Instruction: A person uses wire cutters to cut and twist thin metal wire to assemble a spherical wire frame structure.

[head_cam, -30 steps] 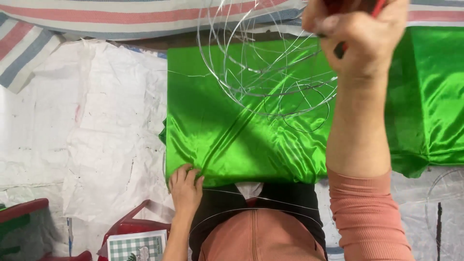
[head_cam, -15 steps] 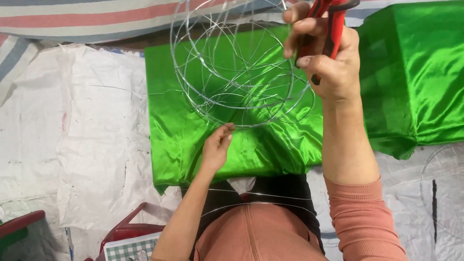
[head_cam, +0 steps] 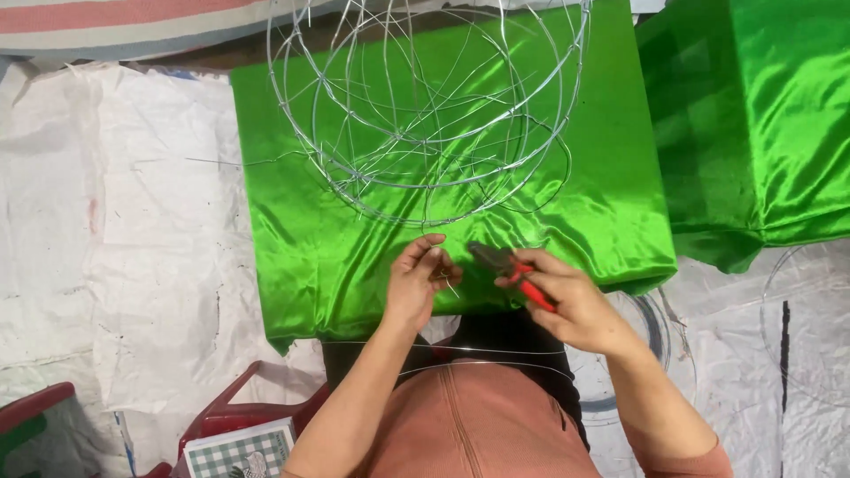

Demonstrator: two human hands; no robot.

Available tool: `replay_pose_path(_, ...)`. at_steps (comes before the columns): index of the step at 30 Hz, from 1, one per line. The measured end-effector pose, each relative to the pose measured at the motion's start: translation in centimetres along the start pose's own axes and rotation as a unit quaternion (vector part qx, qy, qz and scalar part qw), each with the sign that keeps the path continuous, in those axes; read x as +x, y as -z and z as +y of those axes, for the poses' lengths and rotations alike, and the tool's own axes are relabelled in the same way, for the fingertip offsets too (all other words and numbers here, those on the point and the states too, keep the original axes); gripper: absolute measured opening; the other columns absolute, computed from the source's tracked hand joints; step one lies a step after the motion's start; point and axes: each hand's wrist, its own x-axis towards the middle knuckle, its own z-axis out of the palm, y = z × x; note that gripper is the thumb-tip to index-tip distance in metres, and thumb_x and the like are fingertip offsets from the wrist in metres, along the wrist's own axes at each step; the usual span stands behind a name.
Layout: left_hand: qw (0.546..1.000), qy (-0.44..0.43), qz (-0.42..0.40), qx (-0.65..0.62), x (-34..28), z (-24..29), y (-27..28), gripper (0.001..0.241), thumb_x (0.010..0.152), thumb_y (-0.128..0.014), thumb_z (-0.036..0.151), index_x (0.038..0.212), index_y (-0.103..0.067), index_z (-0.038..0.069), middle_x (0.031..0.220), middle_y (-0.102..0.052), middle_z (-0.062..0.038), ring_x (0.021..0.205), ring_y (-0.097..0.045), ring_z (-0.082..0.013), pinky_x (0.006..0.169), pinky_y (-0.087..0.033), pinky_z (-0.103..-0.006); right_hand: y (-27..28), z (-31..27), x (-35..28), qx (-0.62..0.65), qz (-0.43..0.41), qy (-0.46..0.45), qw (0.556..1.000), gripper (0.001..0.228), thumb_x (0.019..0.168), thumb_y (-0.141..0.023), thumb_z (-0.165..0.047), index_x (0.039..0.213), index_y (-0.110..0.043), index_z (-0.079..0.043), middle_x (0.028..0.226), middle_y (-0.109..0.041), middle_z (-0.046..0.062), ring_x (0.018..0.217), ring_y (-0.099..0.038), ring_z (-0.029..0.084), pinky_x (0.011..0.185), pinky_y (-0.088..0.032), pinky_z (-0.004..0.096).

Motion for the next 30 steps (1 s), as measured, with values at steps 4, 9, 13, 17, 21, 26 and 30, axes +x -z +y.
replay_pose_path(4,1.0,0.024,0.0,-0.011,-0.1,0.3,-0.2,0.018,0.104,-0.052,0.009,0.118,-0.064,0.009,0.071,-0.059,-0.009,0.052,-0.068,-0.0242,0.044,-0.062,-0.0363,-3.2,5.0,-0.8,-0.23,-0.075,-0.145,0.959,0.038,0.071,-0.074,-0.004,0.11,-0.072,-0.005,0.138,-0.062,0.01,0.11,-0.063,0.043,0.082,-0.052,0.059)
replay_pose_path(9,1.0,0.015,0.023,-0.006,-0.2,0.8,0.0,0.021,0.107,-0.048,0.013,0.119,-0.064,0.014,0.065,-0.05,-0.005,0.039,-0.044,-0.0115,0.034,-0.035,-0.0213,-1.9,11.1,-0.8,-0.556,-0.065,-0.067,0.826,0.02,0.079,-0.069,-0.016,0.099,-0.073,-0.021,0.132,-0.059,-0.003,0.101,-0.056,0.026,0.081,-0.048,0.044)
replay_pose_path(13,1.0,0.019,0.021,-0.006,-0.4,1.0,-0.2,0.022,0.107,-0.048,0.014,0.12,-0.065,0.013,0.065,-0.052,-0.006,0.04,-0.043,-0.0115,0.035,-0.034,-0.0207,-1.0,10.6,0.0,-0.553,-0.081,-0.046,0.828,0.026,0.077,-0.072,-0.012,0.102,-0.073,-0.02,0.132,-0.059,-0.005,0.101,-0.056,0.024,0.084,-0.05,0.043)
replay_pose_path(17,1.0,0.014,0.013,-0.009,-0.2,0.5,-0.2,0.023,0.106,-0.047,0.012,0.121,-0.065,0.011,0.066,-0.056,-0.008,0.041,-0.049,-0.0142,0.036,-0.039,-0.0236,-2.9,5.8,1.8,-0.345,-0.042,-0.032,0.937,0.029,0.083,-0.078,-0.024,0.11,-0.077,-0.016,0.126,-0.065,0.006,0.117,-0.06,0.032,0.094,-0.054,0.046)
replay_pose_path(21,0.999,-0.019,0.025,0.037,0.8,-1.1,0.7,0.026,0.105,-0.047,0.009,0.123,-0.066,0.008,0.065,-0.059,-0.01,0.039,-0.052,-0.0155,0.034,-0.041,-0.0241,-8.4,3.9,5.0,-0.063,0.05,-0.051,0.995,0.027,0.099,-0.068,-0.022,0.119,-0.076,-0.007,0.113,-0.075,0.018,0.11,-0.07,0.04,0.093,-0.057,0.05)
replay_pose_path(26,0.989,-0.064,0.058,0.123,0.2,0.7,1.9,0.021,0.105,-0.05,0.009,0.113,-0.069,0.006,0.064,-0.061,-0.011,0.039,-0.052,-0.017,0.035,-0.043,-0.0267,-12.2,4.8,7.6,-0.047,0.075,-0.197,0.976,0.04,0.103,-0.055,-0.043,0.117,-0.077,-0.013,0.101,-0.077,0.014,0.104,-0.072,0.037,0.089,-0.056,0.049)
replay_pose_path(30,0.984,-0.084,0.052,0.146,1.2,-0.9,3.4,0.018,0.105,-0.053,0.01,0.1,-0.069,0.003,0.06,-0.061,-0.014,0.036,-0.051,-0.0207,0.032,-0.041,-0.0318,-14.1,4.2,7.6,0.078,0.062,-0.33,0.939,0.045,0.1,-0.054,-0.056,0.109,-0.081,-0.021,0.09,-0.079,0.013,0.095,-0.076,0.03,0.079,-0.059,0.045)
